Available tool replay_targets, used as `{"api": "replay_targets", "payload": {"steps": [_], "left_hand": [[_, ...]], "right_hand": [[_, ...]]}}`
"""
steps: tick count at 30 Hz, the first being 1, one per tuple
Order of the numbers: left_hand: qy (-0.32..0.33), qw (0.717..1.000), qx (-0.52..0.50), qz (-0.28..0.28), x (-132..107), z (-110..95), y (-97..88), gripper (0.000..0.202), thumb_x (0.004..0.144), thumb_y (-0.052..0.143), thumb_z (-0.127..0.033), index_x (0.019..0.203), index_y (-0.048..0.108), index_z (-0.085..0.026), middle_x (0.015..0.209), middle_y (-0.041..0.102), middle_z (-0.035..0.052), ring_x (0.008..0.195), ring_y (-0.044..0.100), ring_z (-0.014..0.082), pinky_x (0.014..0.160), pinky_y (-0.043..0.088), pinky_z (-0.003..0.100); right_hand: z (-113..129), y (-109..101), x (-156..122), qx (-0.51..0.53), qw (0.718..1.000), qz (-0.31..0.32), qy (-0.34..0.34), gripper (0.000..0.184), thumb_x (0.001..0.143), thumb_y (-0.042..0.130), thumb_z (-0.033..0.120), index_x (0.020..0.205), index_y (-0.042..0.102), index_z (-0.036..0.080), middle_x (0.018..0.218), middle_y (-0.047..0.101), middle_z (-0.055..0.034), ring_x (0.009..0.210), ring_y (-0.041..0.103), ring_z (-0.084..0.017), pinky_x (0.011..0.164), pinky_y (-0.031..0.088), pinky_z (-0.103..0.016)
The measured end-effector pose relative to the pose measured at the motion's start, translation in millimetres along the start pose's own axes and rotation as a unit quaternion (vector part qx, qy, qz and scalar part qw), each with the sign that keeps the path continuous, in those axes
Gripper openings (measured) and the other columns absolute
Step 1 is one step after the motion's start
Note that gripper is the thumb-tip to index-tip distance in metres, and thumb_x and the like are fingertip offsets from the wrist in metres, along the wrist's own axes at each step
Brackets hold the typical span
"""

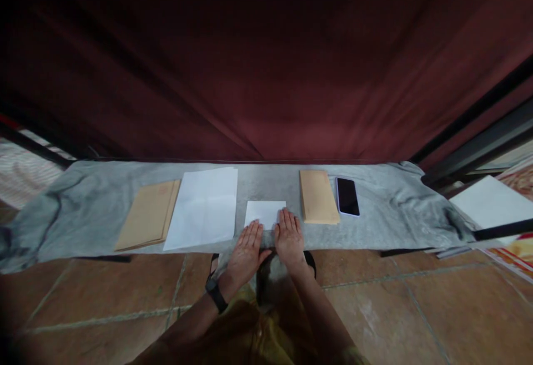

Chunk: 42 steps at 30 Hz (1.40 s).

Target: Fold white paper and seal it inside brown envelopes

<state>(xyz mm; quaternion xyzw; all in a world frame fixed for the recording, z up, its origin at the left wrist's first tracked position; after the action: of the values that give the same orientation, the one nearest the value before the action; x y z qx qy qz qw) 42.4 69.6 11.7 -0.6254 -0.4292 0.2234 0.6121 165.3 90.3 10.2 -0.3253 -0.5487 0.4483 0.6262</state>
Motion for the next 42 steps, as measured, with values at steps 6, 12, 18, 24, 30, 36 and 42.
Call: {"api": "replay_targets", "payload": {"steps": [6,12,18,24,30,36,42], "left_hand": [[0.004,0.999,0.035,0.005,4,-5,-4.0,0.069,0.095,0.059,-0.046,0.155,0.036,-0.022,0.162,0.034,0.0197,0.148,0.036,0.0362,0.116,0.038,0.056],[-0.009,0.999,0.037,0.018,2,-8,-3.8,0.064,0.094,0.06,-0.049,0.148,0.046,-0.017,0.162,0.033,0.0226,0.149,0.034,0.0375,0.117,0.037,0.056],[-0.024,0.998,0.052,0.015,-3,-6,-0.8,0.077,0.095,0.052,-0.058,0.15,0.039,-0.006,0.16,0.033,0.0269,0.15,0.031,0.0378,0.118,0.034,0.057],[-0.058,0.996,0.059,0.029,-13,1,-1.2,0.08,0.097,0.05,-0.058,0.151,0.036,-0.001,0.159,0.035,0.0286,0.149,0.034,0.0358,0.118,0.036,0.052],[-0.08,0.994,0.051,0.049,14,7,-5.1,0.049,0.103,0.039,-0.03,0.145,0.049,-0.005,0.152,0.049,0.0234,0.144,0.044,0.0325,0.118,0.036,0.05],[-0.032,0.999,-0.015,0.041,66,3,-1.0,0.05,0.105,0.034,-0.034,0.147,0.048,-0.011,0.159,0.043,0.0134,0.149,0.037,0.0231,0.124,0.029,0.042],[-0.056,0.998,-0.005,0.027,74,17,14.2,0.059,0.105,0.035,-0.042,0.151,0.041,-0.006,0.162,0.037,0.0153,0.151,0.032,0.0236,0.124,0.028,0.043]], "right_hand": [[-6,-7,-2,0.016,0.999,-0.005,0.027,0.049,0.104,0.034,0.022,0.15,0.045,0.006,0.152,0.05,-0.0186,0.143,0.045,-0.029,0.118,0.035,-0.05],[22,-5,-1,0.075,0.993,0.042,-0.076,0.049,0.106,0.034,0.027,0.151,0.044,0.011,0.158,0.044,-0.0133,0.149,0.037,-0.025,0.12,0.034,-0.046],[29,-1,-17,0.073,0.985,0.064,-0.141,0.05,0.107,0.037,0.035,0.152,0.044,0.015,0.157,0.046,-0.0116,0.147,0.041,-0.023,0.123,0.03,-0.045],[9,-5,-34,0.054,0.986,0.035,-0.152,0.061,0.107,0.037,0.039,0.162,0.021,0.018,0.158,0.044,-0.012,0.147,0.04,-0.025,0.123,0.027,-0.048],[5,-3,-38,0.044,0.987,0.035,-0.151,0.06,0.107,0.036,0.038,0.161,0.023,0.017,0.157,0.046,-0.012,0.146,0.042,-0.026,0.123,0.027,-0.048],[5,-1,-38,0.03,0.988,0.029,-0.146,0.057,0.106,0.037,0.037,0.159,0.031,0.015,0.153,0.05,-0.0136,0.143,0.045,-0.027,0.122,0.027,-0.048],[6,-2,-36,0.035,0.989,0.03,-0.139,0.058,0.106,0.036,0.036,0.16,0.027,0.017,0.154,0.05,-0.0124,0.142,0.047,-0.026,0.122,0.026,-0.048]]}}
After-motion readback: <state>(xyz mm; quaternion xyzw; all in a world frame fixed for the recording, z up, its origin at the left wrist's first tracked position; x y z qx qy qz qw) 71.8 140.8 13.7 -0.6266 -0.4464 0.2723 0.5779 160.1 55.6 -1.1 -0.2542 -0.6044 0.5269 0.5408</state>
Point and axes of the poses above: each hand's wrist, its own x-axis towards the middle knuckle, its own y-axis out of the palm, z = x × y, the point moved 10 cm from there along x, towards the middle knuckle
